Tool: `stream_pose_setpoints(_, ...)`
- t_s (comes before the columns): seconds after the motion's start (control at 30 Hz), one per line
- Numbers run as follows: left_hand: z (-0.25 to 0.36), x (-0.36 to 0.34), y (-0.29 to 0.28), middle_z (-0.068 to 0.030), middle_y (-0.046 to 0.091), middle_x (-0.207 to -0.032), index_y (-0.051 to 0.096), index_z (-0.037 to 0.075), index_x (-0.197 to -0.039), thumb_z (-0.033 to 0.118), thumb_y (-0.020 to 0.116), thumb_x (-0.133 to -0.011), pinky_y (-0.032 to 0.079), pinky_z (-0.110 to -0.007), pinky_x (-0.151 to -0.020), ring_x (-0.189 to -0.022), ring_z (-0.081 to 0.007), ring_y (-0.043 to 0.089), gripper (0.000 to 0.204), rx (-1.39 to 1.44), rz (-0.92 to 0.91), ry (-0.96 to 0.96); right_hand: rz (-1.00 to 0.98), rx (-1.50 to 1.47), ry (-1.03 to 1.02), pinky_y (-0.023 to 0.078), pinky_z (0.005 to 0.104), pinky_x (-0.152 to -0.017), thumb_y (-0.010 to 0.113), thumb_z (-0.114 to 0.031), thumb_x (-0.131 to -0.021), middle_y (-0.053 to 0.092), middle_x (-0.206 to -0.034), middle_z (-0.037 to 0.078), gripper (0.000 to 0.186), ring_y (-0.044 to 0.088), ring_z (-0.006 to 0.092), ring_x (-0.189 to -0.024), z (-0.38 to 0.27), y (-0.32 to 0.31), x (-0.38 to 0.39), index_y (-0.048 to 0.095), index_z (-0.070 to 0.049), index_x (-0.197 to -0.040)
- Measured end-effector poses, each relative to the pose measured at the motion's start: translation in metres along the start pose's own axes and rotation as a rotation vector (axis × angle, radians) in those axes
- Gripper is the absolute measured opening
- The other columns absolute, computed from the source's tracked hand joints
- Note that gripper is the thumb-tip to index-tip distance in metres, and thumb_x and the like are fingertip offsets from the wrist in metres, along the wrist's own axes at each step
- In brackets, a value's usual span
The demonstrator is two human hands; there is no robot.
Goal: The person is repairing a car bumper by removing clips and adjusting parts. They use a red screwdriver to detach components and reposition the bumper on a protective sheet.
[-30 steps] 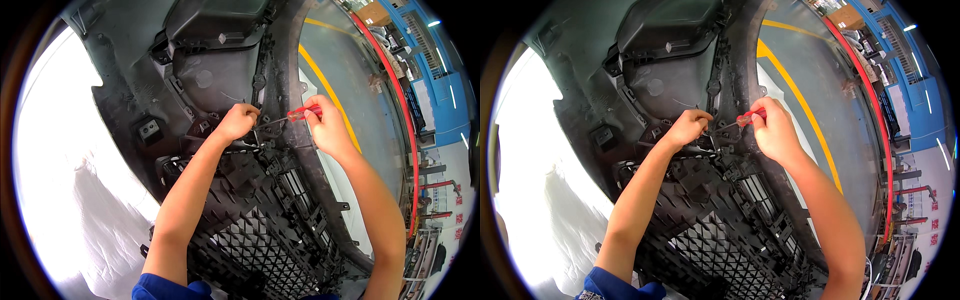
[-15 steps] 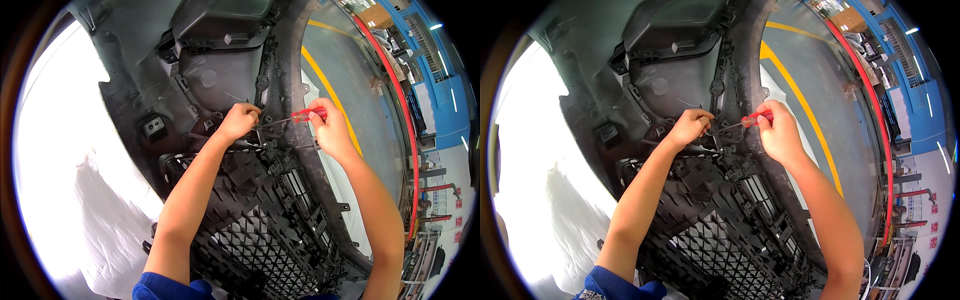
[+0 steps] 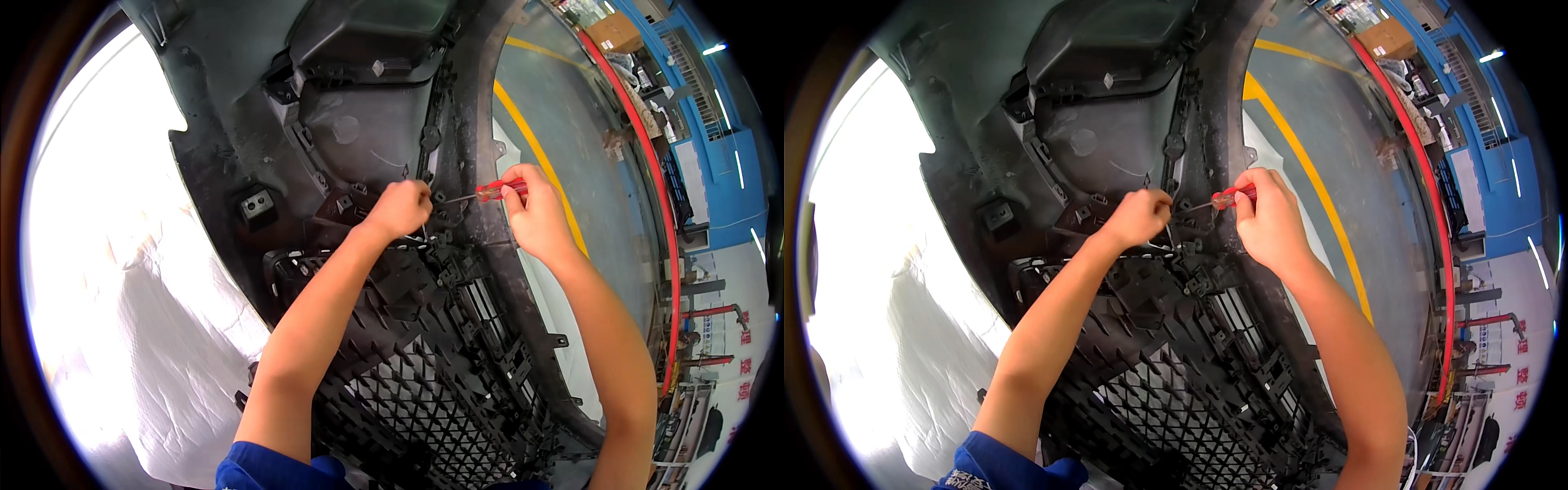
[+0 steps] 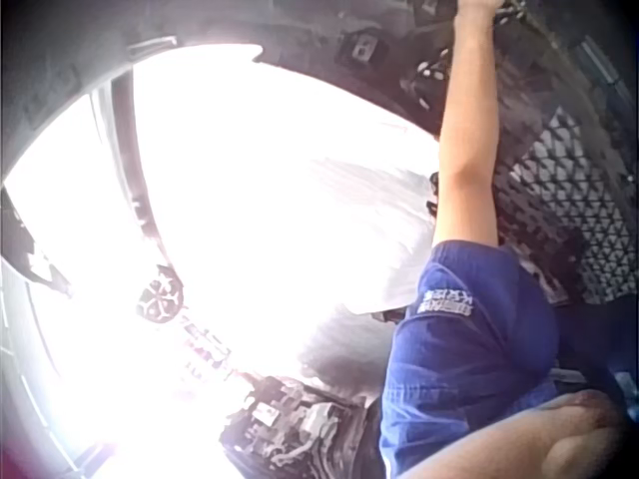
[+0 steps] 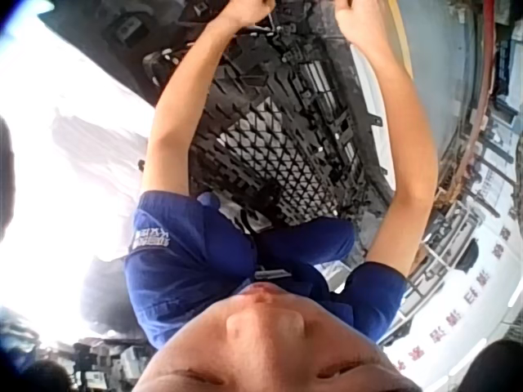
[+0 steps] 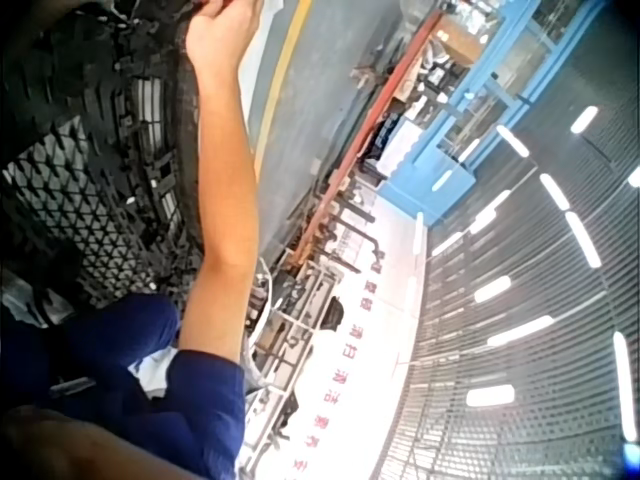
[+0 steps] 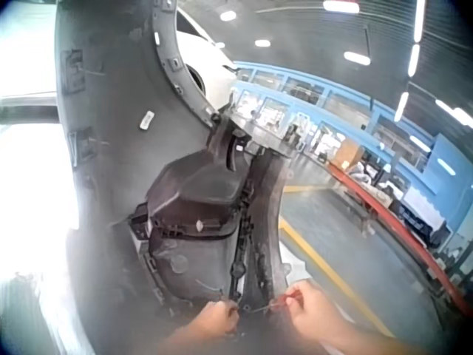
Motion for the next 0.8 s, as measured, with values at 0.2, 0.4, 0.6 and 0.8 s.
stream_pose_setpoints(0.2,0.014,-0.005,0.015,-0.0139,0.078,-0.100,0.080,0.010,-0.092,0.017,0.064,-0.090,0.062,-0.045,-0.082,-0.095,-0.0316,0.077,0.017,-0.687,-0.150,-0.030,-0.053,0.062,-0.007,0.056,0.0444,-0.082,0.069,-0.015,-0.097,0.073,-0.096,0.021,0.019,0.072,0.0402,-0.092,-0.008,0.000,-0.029,0.065,0.002,-0.105)
stream_pose_setpoints(0.4,-0.009,0.001,0.030,-0.0110,0.079,-0.091,0.081,0.012,-0.089,0.017,0.063,-0.090,0.062,-0.043,-0.075,-0.088,-0.0297,0.078,0.019,-0.638,-0.028,0.080,-0.632,0.047,0.468,0.054,0.0393,-0.063,0.073,-0.024,-0.095,0.070,-0.076,0.009,0.023,0.070,0.0205,-0.070,-0.046,-0.011,-0.064,0.077,-0.002,-0.098)
stream_pose_setpoints(0.6,-0.019,-0.010,0.056,-0.0131,0.078,-0.095,0.079,0.009,-0.090,0.011,0.071,-0.082,0.062,-0.041,-0.077,-0.091,-0.0296,0.077,0.011,-0.586,-0.062,0.105,-1.028,0.585,-0.045,0.054,0.0363,-0.066,0.075,-0.018,-0.088,0.072,-0.089,0.012,0.019,0.068,0.0224,-0.081,0.000,0.001,-0.100,0.080,-0.008,-0.102)
stream_pose_setpoints(0.8,-0.013,-0.004,0.025,-0.0138,0.078,-0.093,0.080,0.010,-0.088,0.010,0.074,-0.081,0.062,-0.041,-0.078,-0.092,-0.0302,0.077,0.009,-0.500,-0.091,-0.012,-0.424,0.926,-1.189,0.055,0.0373,-0.070,0.071,-0.018,-0.082,0.057,-0.083,0.004,0.030,0.065,0.0235,-0.090,-0.073,0.009,-0.075,0.076,-0.016,-0.112)
Point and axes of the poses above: each hand's wrist, its own x-axis away from the middle knuckle, its own y-axis out of the palm, z = x × y, the point moved 3 cm from there along -x, towards the middle knuckle
